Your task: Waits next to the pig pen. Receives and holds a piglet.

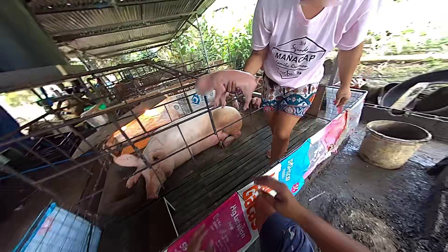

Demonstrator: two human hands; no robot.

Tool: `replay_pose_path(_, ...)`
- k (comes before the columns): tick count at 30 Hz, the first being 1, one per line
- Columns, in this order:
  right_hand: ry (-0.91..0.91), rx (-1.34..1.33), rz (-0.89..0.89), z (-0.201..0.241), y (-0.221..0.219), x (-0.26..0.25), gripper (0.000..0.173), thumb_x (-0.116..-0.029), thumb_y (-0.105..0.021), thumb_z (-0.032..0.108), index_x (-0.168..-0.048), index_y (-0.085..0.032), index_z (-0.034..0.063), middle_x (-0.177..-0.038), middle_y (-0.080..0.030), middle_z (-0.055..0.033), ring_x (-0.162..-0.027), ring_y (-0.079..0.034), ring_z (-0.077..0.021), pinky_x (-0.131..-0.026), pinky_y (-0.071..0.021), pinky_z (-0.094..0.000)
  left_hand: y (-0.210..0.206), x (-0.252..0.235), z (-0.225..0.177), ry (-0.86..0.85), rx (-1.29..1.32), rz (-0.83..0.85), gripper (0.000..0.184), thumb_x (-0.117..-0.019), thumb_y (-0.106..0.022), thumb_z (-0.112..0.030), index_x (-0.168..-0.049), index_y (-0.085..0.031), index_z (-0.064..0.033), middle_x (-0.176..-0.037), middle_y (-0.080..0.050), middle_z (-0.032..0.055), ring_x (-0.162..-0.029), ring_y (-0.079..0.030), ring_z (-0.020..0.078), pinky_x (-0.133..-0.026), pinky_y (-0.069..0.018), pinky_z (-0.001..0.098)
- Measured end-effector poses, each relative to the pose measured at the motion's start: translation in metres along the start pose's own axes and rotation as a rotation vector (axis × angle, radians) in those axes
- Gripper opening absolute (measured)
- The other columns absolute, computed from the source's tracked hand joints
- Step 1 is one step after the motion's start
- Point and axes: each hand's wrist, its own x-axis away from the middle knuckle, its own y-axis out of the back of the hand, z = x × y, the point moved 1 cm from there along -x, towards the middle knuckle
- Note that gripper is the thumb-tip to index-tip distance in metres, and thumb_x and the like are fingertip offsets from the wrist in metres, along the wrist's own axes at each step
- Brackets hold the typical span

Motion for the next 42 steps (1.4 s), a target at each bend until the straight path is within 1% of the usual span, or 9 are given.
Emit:
replay_pose_path(8,0.291,0.389,-0.072,0.109,0.086,-0.203,0.035,-0.0982,-0.060,0.026,-0.124,-0.070,0.0039,-0.133,-0.065,-0.0156,-0.125,-0.061,-0.0274,-0.106,-0.0509,-0.0486,0.011,-0.136,-0.138,-0.314,0.408,0.030,0.046,-0.1064,-0.050,-0.028,-0.138,-0.058,0.0045,-0.147,-0.056,0.0181,-0.134,-0.056,0.0272,-0.108,-0.0519,0.0469)
replay_pose_path(15,0.165,0.335,0.465,0.160,0.060,-0.314,0.050,-0.0965,-0.070,0.034,-0.138,-0.059,0.0099,-0.123,-0.068,-0.0141,-0.113,-0.066,-0.0275,-0.101,-0.0515,-0.0546,0.012,-0.182,-0.190,-0.165,0.547,-0.217,0.059,-0.1085,-0.040,-0.038,-0.159,-0.033,-0.0074,-0.162,-0.037,0.0116,-0.146,-0.040,0.0188,-0.119,-0.0375,0.0424)
replay_pose_path(22,0.195,0.239,0.589,0.159,0.019,-0.275,0.073,-0.0717,-0.091,0.043,-0.132,-0.064,0.0139,-0.115,-0.069,-0.0103,-0.103,-0.067,-0.0242,-0.093,-0.0558,-0.0523,0.010,-0.154,-0.180,-0.109,0.438,-0.532,0.046,-0.1048,-0.053,-0.028,-0.145,-0.049,-0.0058,-0.140,-0.054,0.0143,-0.127,-0.056,0.0196,-0.106,-0.0502,0.0399)
replay_pose_path(25,0.100,0.345,0.544,0.153,0.003,-0.243,0.077,-0.0700,-0.087,0.059,-0.126,-0.066,0.0107,-0.110,-0.068,-0.0146,-0.101,-0.066,-0.0326,-0.089,-0.0536,-0.0616,0.007,-0.148,-0.171,-0.074,0.496,-0.650,0.036,-0.1044,-0.053,-0.023,-0.135,-0.053,-0.0035,-0.121,-0.062,0.0114,-0.110,-0.063,0.0173,-0.095,-0.0559,0.0383)
replay_pose_path(27,0.035,0.347,0.526,0.141,-0.012,-0.224,0.075,-0.0678,-0.086,0.063,-0.119,-0.066,0.0130,-0.096,-0.071,-0.0126,-0.090,-0.069,-0.0327,-0.079,-0.0551,-0.0638,0.007,-0.144,-0.173,-0.037,0.535,-0.621,0.040,-0.1058,-0.051,-0.027,-0.140,-0.045,-0.0067,-0.115,-0.065,0.0069,-0.105,-0.065,0.0134,-0.093,-0.0562,0.0369)
replay_pose_path(30,0.008,0.325,0.470,0.127,-0.044,-0.194,0.074,-0.0690,-0.084,0.063,-0.120,-0.065,0.0133,-0.100,-0.071,-0.0117,-0.091,-0.070,-0.0318,-0.078,-0.0558,-0.0622,0.011,-0.149,-0.172,0.040,0.636,-0.752,0.053,-0.0965,-0.071,-0.031,-0.137,-0.047,-0.0072,-0.108,-0.067,0.0087,-0.094,-0.069,0.0162,-0.079,-0.0607,0.0371)
replay_pose_path(34,0.074,0.276,0.299,0.131,-0.077,-0.164,0.077,-0.0731,-0.084,0.055,-0.131,-0.063,0.0089,-0.120,-0.068,-0.0142,-0.108,-0.067,-0.0322,-0.091,-0.0548,-0.0582,0.033,-0.154,-0.174,0.034,0.710,-0.882,0.075,-0.0816,-0.088,-0.033,-0.139,-0.048,-0.0047,-0.119,-0.067,0.0121,-0.106,-0.069,0.0216,-0.090,-0.0610,0.0436)
replay_pose_path(39,0.082,0.058,0.073,0.147,-0.108,-0.144,0.075,-0.0719,-0.085,0.058,-0.120,-0.065,0.0045,-0.106,-0.070,-0.0132,-0.097,-0.069,-0.0282,-0.084,-0.0578,-0.0533,0.075,-0.146,-0.190,0.021,0.721,-0.896,0.062,-0.0809,-0.088,-0.025,-0.127,-0.054,-0.0009,-0.108,-0.070,0.0123,-0.099,-0.071,0.0221,-0.085,-0.0626,0.0437)
replay_pose_path(42,0.041,-0.116,-0.033,0.162,-0.127,-0.123,0.077,-0.0715,-0.088,0.051,-0.126,-0.060,0.0042,-0.106,-0.069,-0.0121,-0.095,-0.069,-0.0239,-0.082,-0.0599,-0.0488,0.100,-0.138,-0.201,-0.038,0.649,-0.838,0.061,-0.0832,-0.086,-0.018,-0.131,-0.052,-0.0002,-0.114,-0.069,0.0120,-0.107,-0.069,0.0218,-0.094,-0.0602,0.0419)
